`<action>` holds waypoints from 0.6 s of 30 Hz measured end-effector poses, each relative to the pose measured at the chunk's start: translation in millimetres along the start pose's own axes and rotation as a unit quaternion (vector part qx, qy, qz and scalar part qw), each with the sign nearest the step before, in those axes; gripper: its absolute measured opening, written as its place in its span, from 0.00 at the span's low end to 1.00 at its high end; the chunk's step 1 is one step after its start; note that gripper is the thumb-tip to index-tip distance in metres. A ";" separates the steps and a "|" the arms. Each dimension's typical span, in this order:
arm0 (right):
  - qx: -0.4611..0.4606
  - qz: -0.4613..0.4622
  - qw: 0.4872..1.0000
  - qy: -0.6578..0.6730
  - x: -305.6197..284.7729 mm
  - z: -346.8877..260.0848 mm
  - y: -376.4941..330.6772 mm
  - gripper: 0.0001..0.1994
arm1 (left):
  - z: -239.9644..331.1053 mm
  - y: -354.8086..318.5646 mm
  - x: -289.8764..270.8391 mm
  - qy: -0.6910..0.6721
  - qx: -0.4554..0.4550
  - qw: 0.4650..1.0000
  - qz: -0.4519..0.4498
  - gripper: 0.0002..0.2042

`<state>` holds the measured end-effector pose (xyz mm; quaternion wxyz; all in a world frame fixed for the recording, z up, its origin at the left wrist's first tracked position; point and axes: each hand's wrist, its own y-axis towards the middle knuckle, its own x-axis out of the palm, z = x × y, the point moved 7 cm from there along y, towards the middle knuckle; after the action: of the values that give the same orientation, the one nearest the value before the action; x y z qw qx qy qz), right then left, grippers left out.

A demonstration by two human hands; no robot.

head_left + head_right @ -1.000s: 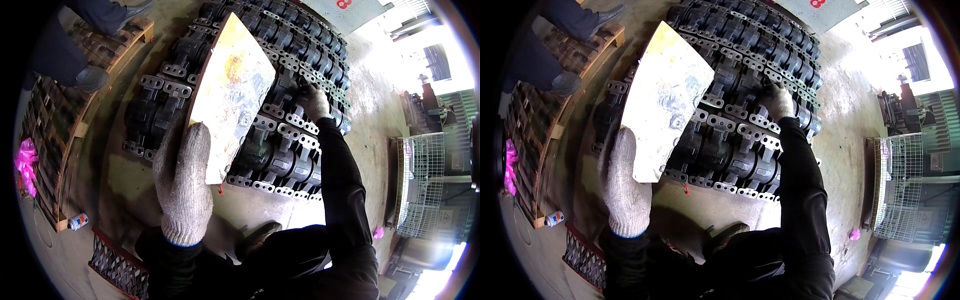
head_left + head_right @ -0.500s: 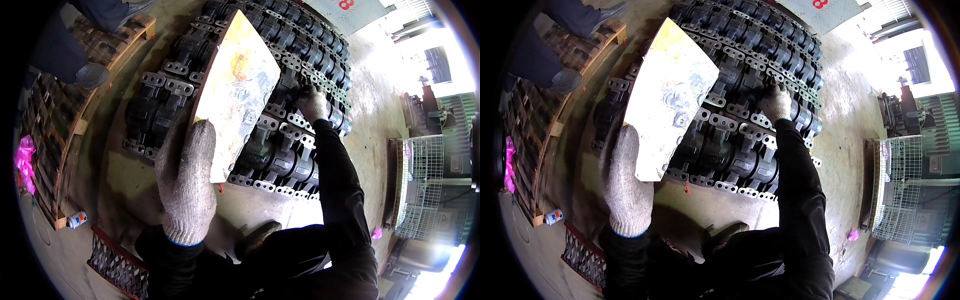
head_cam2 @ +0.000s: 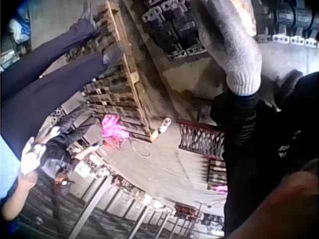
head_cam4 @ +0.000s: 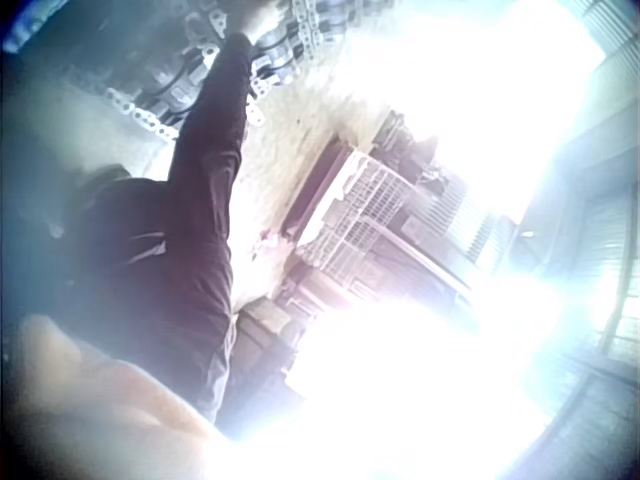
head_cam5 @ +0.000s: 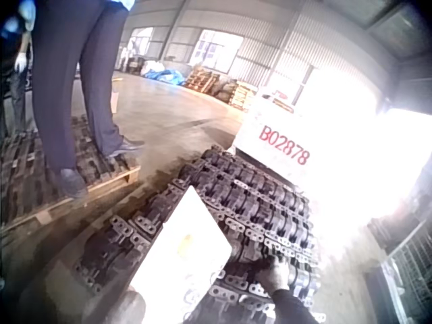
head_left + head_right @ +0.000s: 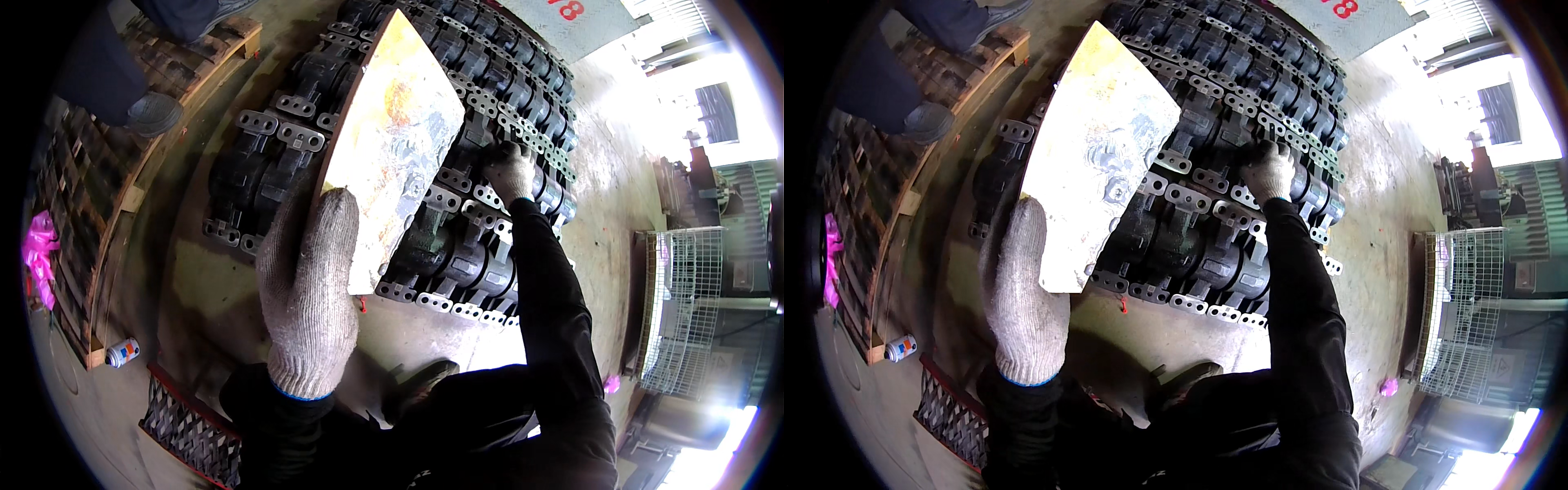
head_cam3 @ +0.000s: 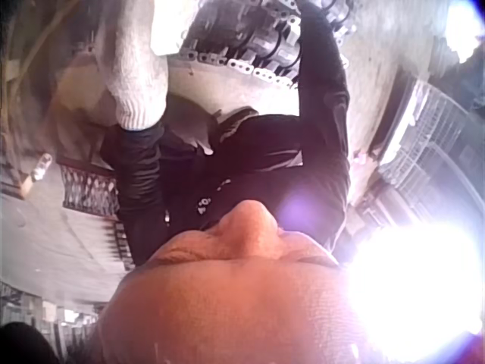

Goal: The person uses a putty knife to scoop a grey substance from a board and applies it to the surface of stacked black mechanical parts. The person repeatedly scoops the substance and spreads it onto the parts, working methodically along the rows.

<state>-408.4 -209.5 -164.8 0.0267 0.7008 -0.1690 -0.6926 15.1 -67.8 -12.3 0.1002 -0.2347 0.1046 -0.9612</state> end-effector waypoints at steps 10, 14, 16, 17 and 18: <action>0.034 0.013 0.986 0.160 -5.5 19.7 -1.2 0.29 | 1.6 -0.4 3.1 -0.052 0.026 0.998 -0.002 0.22; -0.003 0.003 0.998 0.058 -7.7 9.0 -5.1 0.30 | -1.2 -0.5 3.2 -0.075 0.033 0.997 -0.006 0.22; -0.018 0.007 0.998 0.056 -9.2 10.0 -3.8 0.29 | -2.1 -0.4 2.8 -0.050 0.038 0.998 -0.018 0.22; -0.021 0.007 0.998 0.066 -9.3 12.1 -3.3 0.28 | -2.3 -0.6 3.2 -0.038 0.041 0.998 -0.023 0.22; -0.025 0.007 0.997 0.078 -8.7 14.8 -1.5 0.26 | -2.4 -1.2 3.0 -0.034 0.034 0.999 -0.019 0.22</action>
<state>-422.5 -202.7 -157.5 0.0624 0.7505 -0.1543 -0.6396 11.2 -66.9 -12.8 0.0933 -0.2659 0.0642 -0.9573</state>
